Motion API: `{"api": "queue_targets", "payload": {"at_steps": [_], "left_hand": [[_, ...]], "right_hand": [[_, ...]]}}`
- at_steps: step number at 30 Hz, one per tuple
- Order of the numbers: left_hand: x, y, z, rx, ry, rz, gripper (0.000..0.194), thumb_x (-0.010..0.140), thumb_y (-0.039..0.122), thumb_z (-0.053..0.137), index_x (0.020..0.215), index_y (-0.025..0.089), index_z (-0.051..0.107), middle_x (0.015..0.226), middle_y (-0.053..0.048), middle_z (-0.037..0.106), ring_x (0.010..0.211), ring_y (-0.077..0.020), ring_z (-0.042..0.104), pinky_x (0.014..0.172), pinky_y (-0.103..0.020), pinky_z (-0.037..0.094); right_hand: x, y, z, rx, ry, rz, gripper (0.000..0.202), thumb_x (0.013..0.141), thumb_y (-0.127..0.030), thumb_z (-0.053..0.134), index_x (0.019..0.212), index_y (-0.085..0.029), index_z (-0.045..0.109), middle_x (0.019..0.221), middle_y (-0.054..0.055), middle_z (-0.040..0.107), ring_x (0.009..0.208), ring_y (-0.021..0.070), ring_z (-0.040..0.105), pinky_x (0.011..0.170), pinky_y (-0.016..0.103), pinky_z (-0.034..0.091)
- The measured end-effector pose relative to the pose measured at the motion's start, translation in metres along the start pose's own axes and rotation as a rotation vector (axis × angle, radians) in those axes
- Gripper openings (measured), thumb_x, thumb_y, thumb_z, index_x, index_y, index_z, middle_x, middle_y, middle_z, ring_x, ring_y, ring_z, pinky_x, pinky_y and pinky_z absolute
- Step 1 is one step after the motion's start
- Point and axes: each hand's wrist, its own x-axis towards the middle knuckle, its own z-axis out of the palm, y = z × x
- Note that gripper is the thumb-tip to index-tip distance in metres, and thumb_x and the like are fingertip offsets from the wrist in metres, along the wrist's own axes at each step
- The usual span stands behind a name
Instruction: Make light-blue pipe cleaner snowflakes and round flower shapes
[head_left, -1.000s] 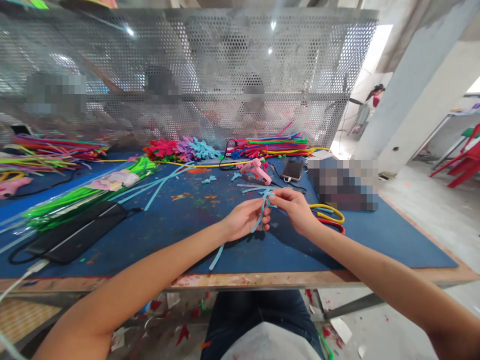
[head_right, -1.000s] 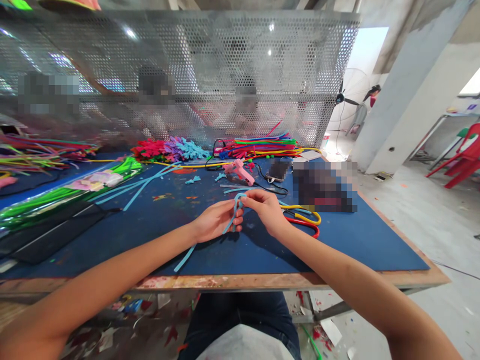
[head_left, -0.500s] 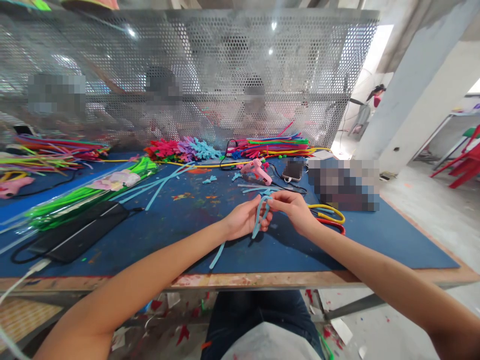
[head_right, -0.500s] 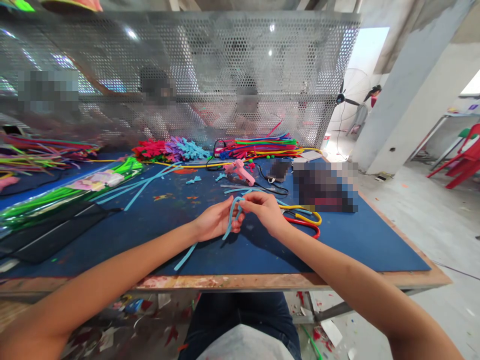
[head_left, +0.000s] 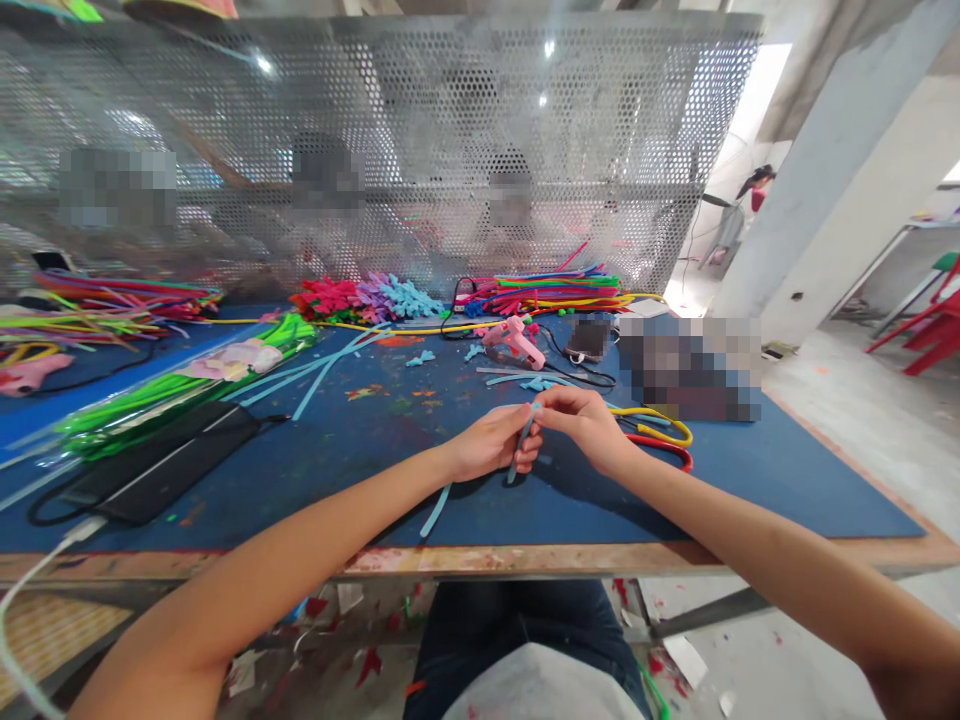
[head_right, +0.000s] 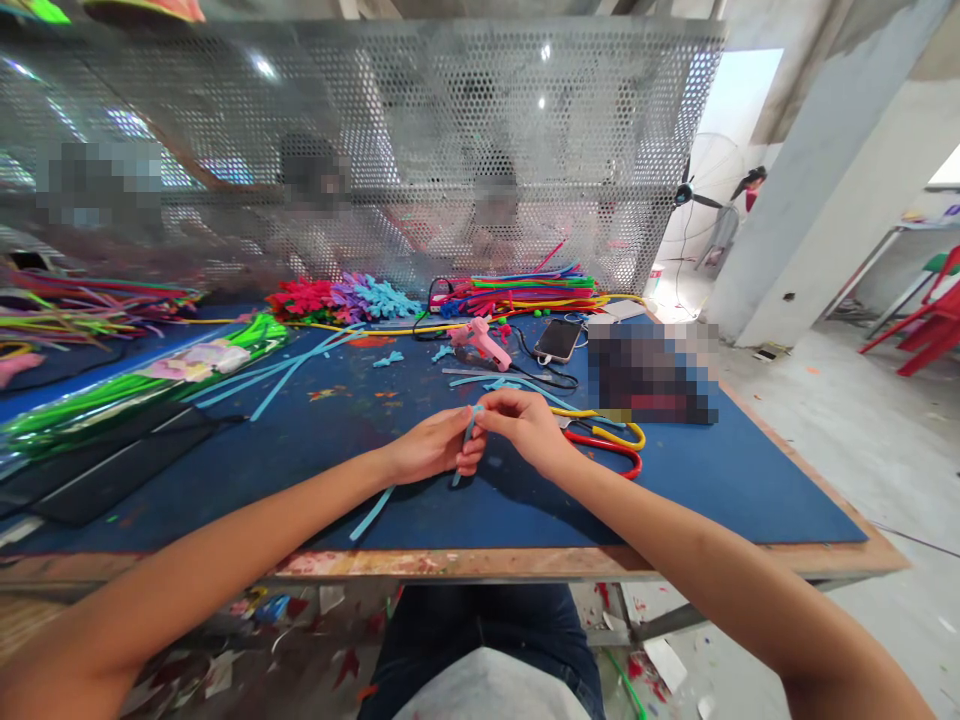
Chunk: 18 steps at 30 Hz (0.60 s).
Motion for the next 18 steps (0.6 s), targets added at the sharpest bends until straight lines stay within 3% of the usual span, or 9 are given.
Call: {"api": "queue_targets", "payload": {"at_steps": [7,18], "left_hand": [[0.0003,-0.0013,0.002,0.047,0.03,0.048,0.031,0.085,0.043,0.046,0.077,0.013,0.047,0.061,0.002,0.043,0.049,-0.0065,0.039,0.049,-0.02,0.033],[0.0047,-0.0024,0.0007,0.173,0.202,0.165,0.033,0.081,0.043,0.052,0.07,0.012,0.047,0.053,0.004,0.04,0.041,-0.0026,0.032,0.042,-0.016,0.026]], "right_hand": [[0.0,0.0,-0.0005,0.024,-0.01,-0.002,0.018,0.067,-0.031,0.069,0.072,-0.016,0.062,0.061,-0.001,0.061,0.057,0.0115,0.057,0.06,0.026,0.045],[0.002,0.0046,-0.0014,-0.12,0.057,-0.061,0.019,0.068,-0.035,0.067,0.074,-0.017,0.065,0.066,0.001,0.064,0.062,0.0134,0.057,0.062,0.027,0.044]]}}
